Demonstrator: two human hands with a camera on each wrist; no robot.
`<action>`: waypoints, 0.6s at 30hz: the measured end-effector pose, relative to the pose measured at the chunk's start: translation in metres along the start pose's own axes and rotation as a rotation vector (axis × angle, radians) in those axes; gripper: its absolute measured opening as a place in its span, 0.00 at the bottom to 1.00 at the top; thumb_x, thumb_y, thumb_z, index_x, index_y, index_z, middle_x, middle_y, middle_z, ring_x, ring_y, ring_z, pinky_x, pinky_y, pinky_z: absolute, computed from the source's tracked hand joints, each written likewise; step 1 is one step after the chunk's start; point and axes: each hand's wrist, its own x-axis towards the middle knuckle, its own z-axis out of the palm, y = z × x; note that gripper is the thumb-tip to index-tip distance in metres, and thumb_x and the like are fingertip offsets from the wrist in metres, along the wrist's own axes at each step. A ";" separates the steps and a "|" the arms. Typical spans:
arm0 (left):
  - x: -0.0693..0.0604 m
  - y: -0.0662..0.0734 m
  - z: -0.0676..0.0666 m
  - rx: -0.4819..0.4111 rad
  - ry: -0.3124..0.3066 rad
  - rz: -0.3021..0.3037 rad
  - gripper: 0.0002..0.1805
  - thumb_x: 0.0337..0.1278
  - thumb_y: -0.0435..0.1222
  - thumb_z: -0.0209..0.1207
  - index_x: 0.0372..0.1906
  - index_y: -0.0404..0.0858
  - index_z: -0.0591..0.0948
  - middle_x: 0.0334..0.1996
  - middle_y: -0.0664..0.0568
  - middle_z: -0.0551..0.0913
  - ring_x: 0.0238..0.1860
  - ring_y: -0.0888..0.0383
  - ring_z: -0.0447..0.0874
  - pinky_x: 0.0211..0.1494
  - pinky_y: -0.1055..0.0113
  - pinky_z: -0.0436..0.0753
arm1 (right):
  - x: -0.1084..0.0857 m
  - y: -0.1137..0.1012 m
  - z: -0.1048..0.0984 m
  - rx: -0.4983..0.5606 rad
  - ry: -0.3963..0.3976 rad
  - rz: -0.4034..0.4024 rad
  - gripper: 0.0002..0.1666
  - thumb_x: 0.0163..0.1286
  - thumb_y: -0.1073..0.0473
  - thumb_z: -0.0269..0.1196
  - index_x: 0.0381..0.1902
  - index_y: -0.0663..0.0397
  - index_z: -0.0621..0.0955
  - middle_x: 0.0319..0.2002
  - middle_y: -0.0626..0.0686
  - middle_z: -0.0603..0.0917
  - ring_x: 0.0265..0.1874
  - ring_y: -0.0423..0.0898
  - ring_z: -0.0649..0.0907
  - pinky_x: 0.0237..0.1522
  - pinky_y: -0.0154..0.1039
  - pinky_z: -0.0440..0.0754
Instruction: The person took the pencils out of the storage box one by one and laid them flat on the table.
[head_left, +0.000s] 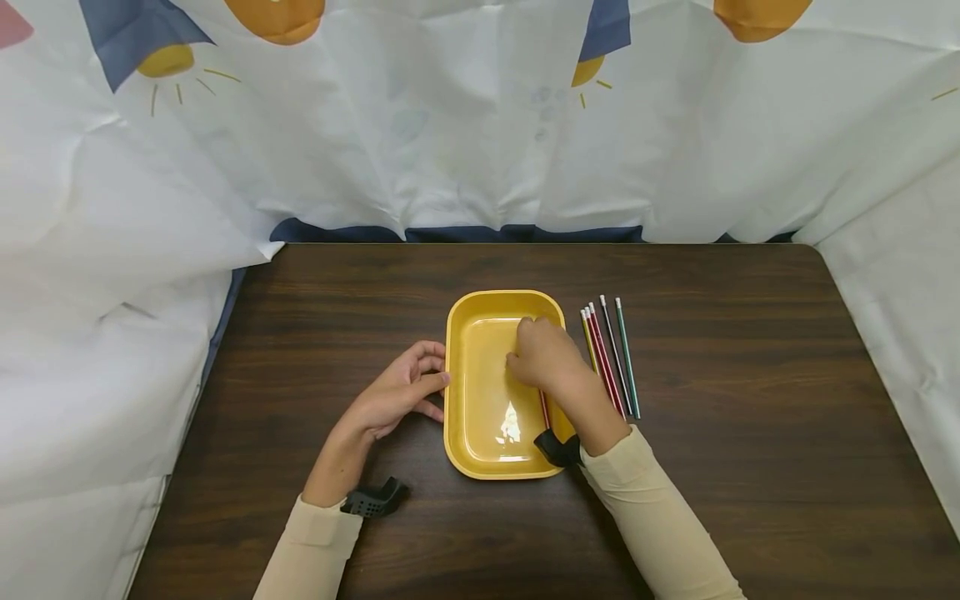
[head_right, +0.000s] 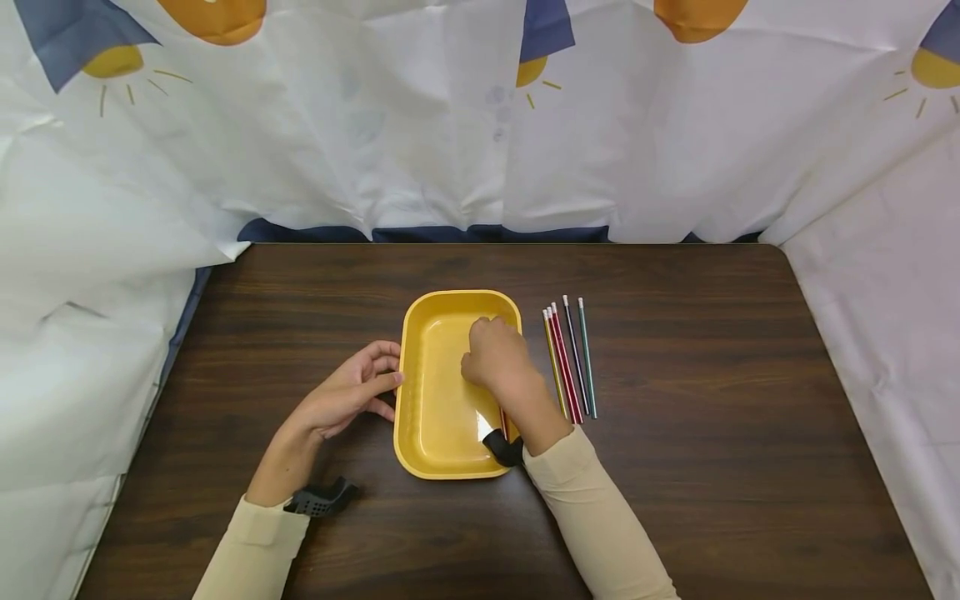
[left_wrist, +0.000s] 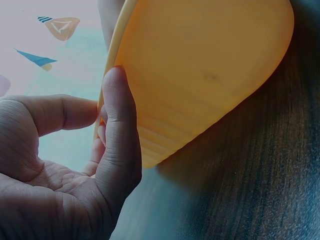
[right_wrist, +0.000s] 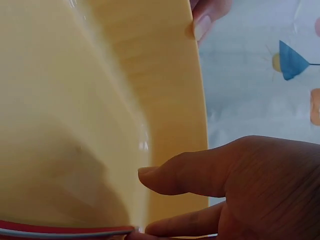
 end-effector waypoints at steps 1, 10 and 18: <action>0.000 0.000 0.000 0.000 0.000 0.000 0.28 0.75 0.30 0.55 0.71 0.29 0.59 0.55 0.36 0.76 0.44 0.53 0.82 0.36 0.60 0.94 | 0.000 0.000 0.000 0.001 -0.001 -0.004 0.11 0.70 0.59 0.63 0.36 0.63 0.77 0.29 0.57 0.74 0.23 0.51 0.76 0.22 0.36 0.71; 0.000 -0.001 -0.001 0.007 -0.004 0.005 0.27 0.76 0.29 0.54 0.71 0.28 0.59 0.55 0.34 0.75 0.44 0.52 0.83 0.36 0.59 0.94 | 0.001 0.001 0.008 -0.011 0.002 -0.028 0.12 0.68 0.61 0.65 0.41 0.67 0.80 0.43 0.64 0.80 0.31 0.54 0.79 0.31 0.42 0.80; 0.001 -0.002 -0.002 0.004 -0.004 0.003 0.27 0.75 0.30 0.56 0.70 0.29 0.59 0.54 0.36 0.76 0.44 0.52 0.83 0.36 0.59 0.94 | 0.004 0.002 0.014 -0.002 0.001 -0.044 0.31 0.66 0.61 0.68 0.63 0.72 0.75 0.54 0.69 0.81 0.40 0.59 0.82 0.48 0.52 0.88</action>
